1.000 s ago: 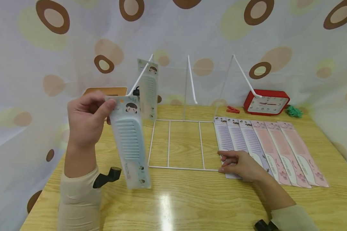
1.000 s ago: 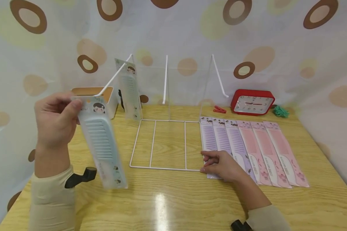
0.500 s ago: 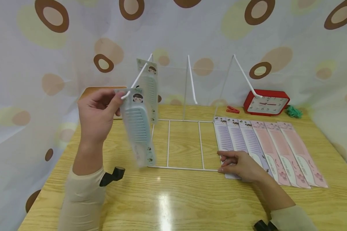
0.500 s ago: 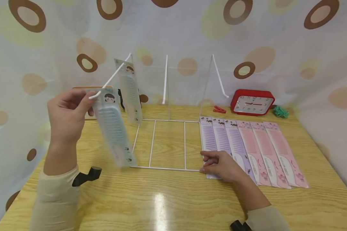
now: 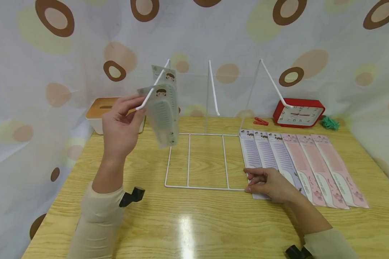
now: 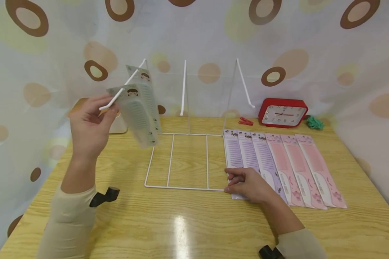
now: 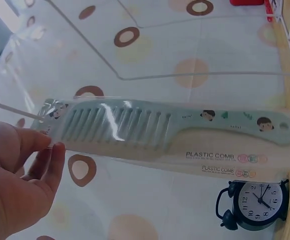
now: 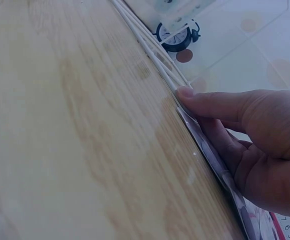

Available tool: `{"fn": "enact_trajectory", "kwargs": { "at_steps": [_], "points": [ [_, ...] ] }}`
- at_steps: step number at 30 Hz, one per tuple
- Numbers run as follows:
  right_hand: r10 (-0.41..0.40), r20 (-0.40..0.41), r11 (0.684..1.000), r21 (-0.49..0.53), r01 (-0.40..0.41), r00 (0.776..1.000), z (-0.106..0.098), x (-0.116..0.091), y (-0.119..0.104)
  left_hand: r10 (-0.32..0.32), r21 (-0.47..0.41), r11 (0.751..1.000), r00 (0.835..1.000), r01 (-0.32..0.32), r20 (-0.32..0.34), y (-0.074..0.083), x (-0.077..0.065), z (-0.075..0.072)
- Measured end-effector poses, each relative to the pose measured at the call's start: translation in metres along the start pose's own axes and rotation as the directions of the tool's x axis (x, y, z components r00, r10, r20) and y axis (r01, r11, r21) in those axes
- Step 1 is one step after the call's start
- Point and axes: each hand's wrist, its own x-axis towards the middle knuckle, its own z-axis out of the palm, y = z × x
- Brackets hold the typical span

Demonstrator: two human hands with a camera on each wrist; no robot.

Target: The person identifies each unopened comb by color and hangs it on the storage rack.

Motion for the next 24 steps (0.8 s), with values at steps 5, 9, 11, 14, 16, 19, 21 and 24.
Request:
{"fn": "enact_trajectory", "kwargs": {
  "at_steps": [5, 9, 11, 14, 16, 19, 21, 24],
  "points": [
    [0.003, 0.003, 1.000, 0.001, -0.003, 1.000, 0.000, 0.000, -0.001, -0.053, 0.002, 0.999, 0.995, 0.053, 0.090, -0.003, 0.002, 0.000],
    [0.003, 0.008, 1.000, 0.000, -0.003, 1.000, -0.001, 0.000, -0.002, -0.091, 0.008, 0.996, 0.982, 0.091, 0.162, -0.005, 0.003, -0.001],
    [0.004, 0.007, 1.000, -0.003, -0.004, 1.000, -0.001, -0.001, -0.002, -0.118, 0.043, 0.993, 0.973, 0.111, 0.197, -0.004, 0.003, -0.001],
    [0.006, 0.000, 1.000, -0.018, -0.006, 1.000, -0.002, -0.001, -0.002, -0.164, 0.148, 0.980, 0.956, 0.131, 0.244, 0.002, 0.001, -0.005],
    [0.010, -0.006, 0.999, -0.035, -0.010, 1.000, -0.001, -0.001, -0.003, -0.203, 0.246, 0.960, 0.942, 0.137, 0.268, 0.009, -0.002, -0.009],
    [0.024, -0.015, 0.999, -0.043, -0.025, 1.000, 0.000, 0.000, -0.004, -0.276, 0.370, 0.916, 0.911, 0.153, 0.308, 0.021, -0.012, -0.016],
    [0.033, -0.017, 0.999, -0.038, -0.034, 0.999, 0.001, -0.001, -0.004, -0.334, 0.417, 0.892, 0.874, 0.172, 0.353, 0.024, -0.020, -0.021],
    [0.029, -0.015, 0.999, -0.024, -0.029, 0.999, -0.001, -0.001, -0.007, -0.438, 0.467, 0.857, 0.786, 0.218, 0.436, 0.015, -0.034, -0.029]
  ]
}}
